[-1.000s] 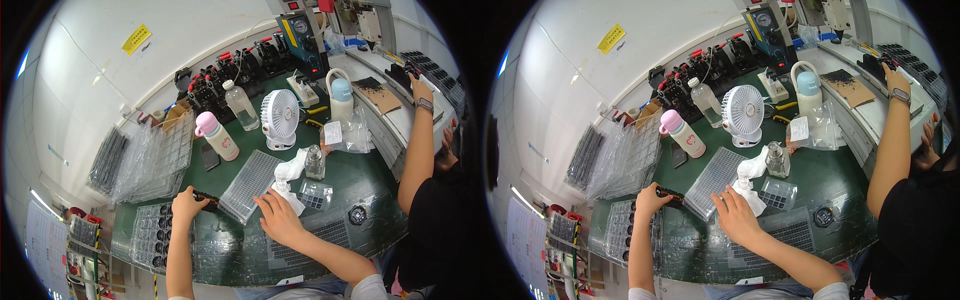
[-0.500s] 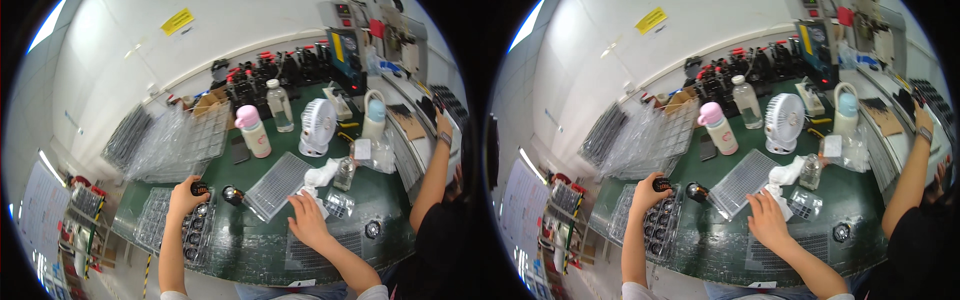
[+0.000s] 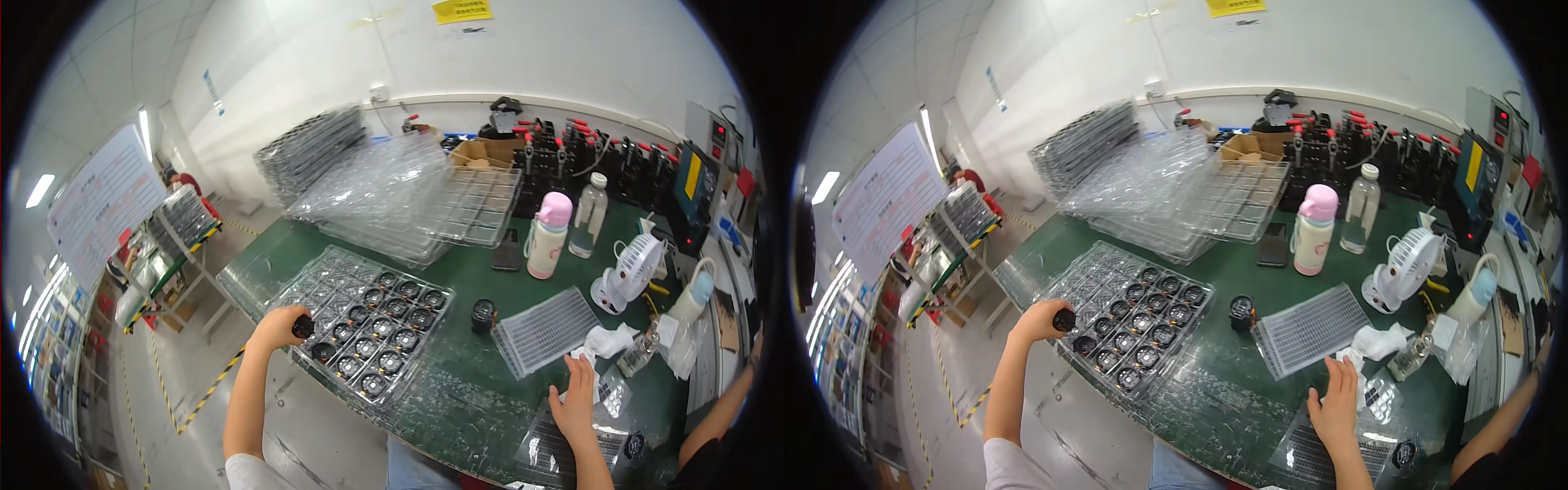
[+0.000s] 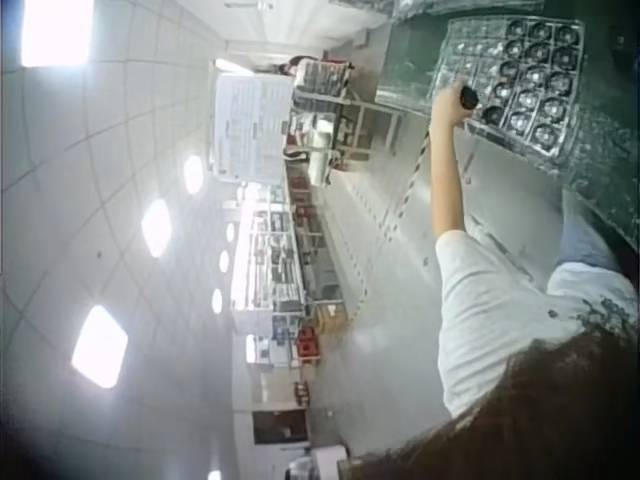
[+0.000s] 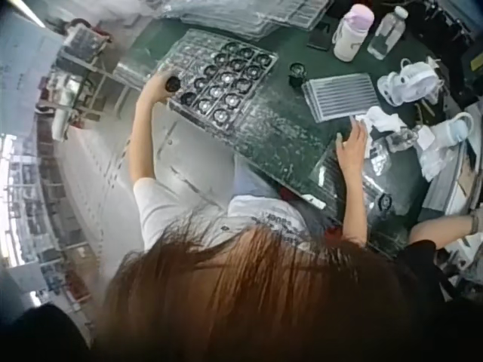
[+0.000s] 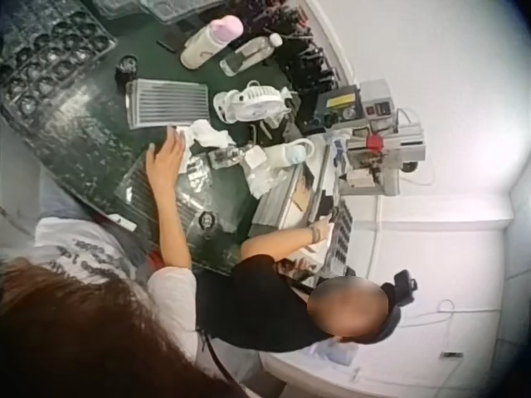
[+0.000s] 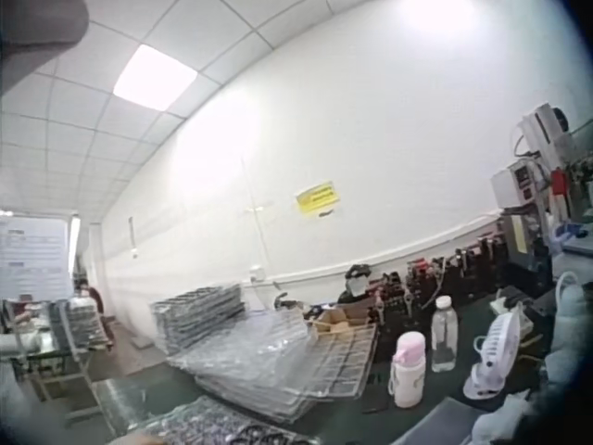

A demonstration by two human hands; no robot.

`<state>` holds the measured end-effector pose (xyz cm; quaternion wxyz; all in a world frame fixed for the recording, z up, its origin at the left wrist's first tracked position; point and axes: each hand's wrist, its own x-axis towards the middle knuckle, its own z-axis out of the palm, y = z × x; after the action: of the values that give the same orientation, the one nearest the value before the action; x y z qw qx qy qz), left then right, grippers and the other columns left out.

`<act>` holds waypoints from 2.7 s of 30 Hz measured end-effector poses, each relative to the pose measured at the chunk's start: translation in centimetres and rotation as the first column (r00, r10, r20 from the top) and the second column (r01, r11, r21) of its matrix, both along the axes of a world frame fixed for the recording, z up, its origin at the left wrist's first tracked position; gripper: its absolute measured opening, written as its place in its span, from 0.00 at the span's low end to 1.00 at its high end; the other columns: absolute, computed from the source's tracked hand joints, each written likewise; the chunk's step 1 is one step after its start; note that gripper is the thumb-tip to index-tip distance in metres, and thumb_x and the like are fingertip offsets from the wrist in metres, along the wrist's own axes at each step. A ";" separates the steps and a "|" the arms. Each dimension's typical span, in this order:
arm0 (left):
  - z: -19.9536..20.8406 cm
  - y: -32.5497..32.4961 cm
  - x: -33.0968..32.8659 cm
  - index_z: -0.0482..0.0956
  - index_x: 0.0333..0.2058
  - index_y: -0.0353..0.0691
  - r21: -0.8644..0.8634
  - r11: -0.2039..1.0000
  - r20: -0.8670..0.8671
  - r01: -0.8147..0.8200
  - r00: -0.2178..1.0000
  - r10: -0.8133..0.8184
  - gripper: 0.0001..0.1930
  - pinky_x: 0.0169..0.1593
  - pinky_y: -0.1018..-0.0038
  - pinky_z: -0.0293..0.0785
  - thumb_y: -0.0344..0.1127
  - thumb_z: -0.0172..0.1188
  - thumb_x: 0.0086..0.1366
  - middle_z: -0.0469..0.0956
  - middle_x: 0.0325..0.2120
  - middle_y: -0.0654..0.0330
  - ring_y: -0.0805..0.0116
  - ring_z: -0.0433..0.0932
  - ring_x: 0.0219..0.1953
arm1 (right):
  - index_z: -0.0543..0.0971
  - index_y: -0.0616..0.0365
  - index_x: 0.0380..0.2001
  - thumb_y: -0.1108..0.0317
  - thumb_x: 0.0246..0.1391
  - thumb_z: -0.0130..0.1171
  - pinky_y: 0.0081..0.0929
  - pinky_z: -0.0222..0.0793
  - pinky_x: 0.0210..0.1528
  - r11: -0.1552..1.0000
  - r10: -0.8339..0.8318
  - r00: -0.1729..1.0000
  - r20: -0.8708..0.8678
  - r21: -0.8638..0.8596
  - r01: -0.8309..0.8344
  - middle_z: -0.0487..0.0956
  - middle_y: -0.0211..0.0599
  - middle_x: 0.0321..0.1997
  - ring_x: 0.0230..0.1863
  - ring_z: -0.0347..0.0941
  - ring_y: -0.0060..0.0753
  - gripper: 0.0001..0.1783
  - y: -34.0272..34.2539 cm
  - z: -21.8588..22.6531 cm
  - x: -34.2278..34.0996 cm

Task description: Assemble small electronic components and place them into designated sections of plastic trays.

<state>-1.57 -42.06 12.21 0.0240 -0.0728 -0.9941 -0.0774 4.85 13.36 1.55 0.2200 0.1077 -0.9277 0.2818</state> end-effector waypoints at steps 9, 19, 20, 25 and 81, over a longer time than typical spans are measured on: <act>-1.3 -1.8 -0.1 0.75 0.40 0.48 -0.126 0.986 0.098 0.105 0.991 -0.093 0.25 0.44 0.64 0.73 0.23 0.66 0.39 0.74 0.38 0.60 0.56 0.75 0.42 | 0.61 0.64 0.55 0.77 0.40 0.58 0.48 0.49 0.63 1.000 -0.014 1.000 0.017 0.026 0.013 0.62 0.55 0.55 0.63 0.51 0.60 0.35 -0.1 -0.7 -0.3; -1.8 -0.5 -3.7 0.74 0.41 0.50 -0.293 0.943 -0.070 0.156 0.981 -0.184 0.24 0.43 0.67 0.74 0.26 0.66 0.41 0.72 0.38 0.66 0.61 0.74 0.44 | 0.61 0.65 0.55 0.77 0.39 0.59 0.49 0.50 0.63 1.000 0.001 1.000 0.015 0.026 -0.002 0.62 0.55 0.55 0.62 0.52 0.61 0.35 -0.5 -1.7 -0.6; -1.9 -0.6 -4.0 0.74 0.39 0.49 -0.321 0.928 -0.097 0.189 0.968 -0.231 0.21 0.42 0.67 0.74 0.25 0.63 0.43 0.72 0.36 0.66 0.63 0.74 0.43 | 0.61 0.65 0.55 0.77 0.39 0.59 0.49 0.50 0.63 1.000 0.001 1.000 0.016 0.026 -0.001 0.62 0.55 0.54 0.62 0.52 0.61 0.35 -0.6 -1.7 -0.6; -1.7 0.8 -6.2 0.74 0.38 0.47 -0.337 0.918 -0.171 0.211 0.945 -0.280 0.16 0.42 0.69 0.74 0.27 0.59 0.47 0.73 0.35 0.65 0.62 0.74 0.42 | 0.61 0.65 0.55 0.77 0.39 0.59 0.49 0.50 0.63 0.999 -0.005 1.000 0.009 0.046 0.005 0.62 0.54 0.54 0.62 0.52 0.61 0.35 -0.8 -1.4 -0.3; -6.6 5.1 -20.1 0.77 0.41 0.41 -0.080 0.967 -0.061 0.242 0.967 -0.247 0.17 0.47 0.61 0.71 0.23 0.57 0.49 0.76 0.39 0.55 0.52 0.74 0.45 | 0.60 0.64 0.56 0.65 0.40 0.67 0.47 0.55 0.61 0.991 0.117 0.992 -0.042 0.076 -0.113 0.64 0.51 0.54 0.60 0.57 0.59 0.41 -0.5 -0.3 -0.4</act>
<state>-21.72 -36.97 5.59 0.0464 -0.1985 -0.9781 -0.0415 4.50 12.84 1.21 0.2206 0.1756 -0.9243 0.2571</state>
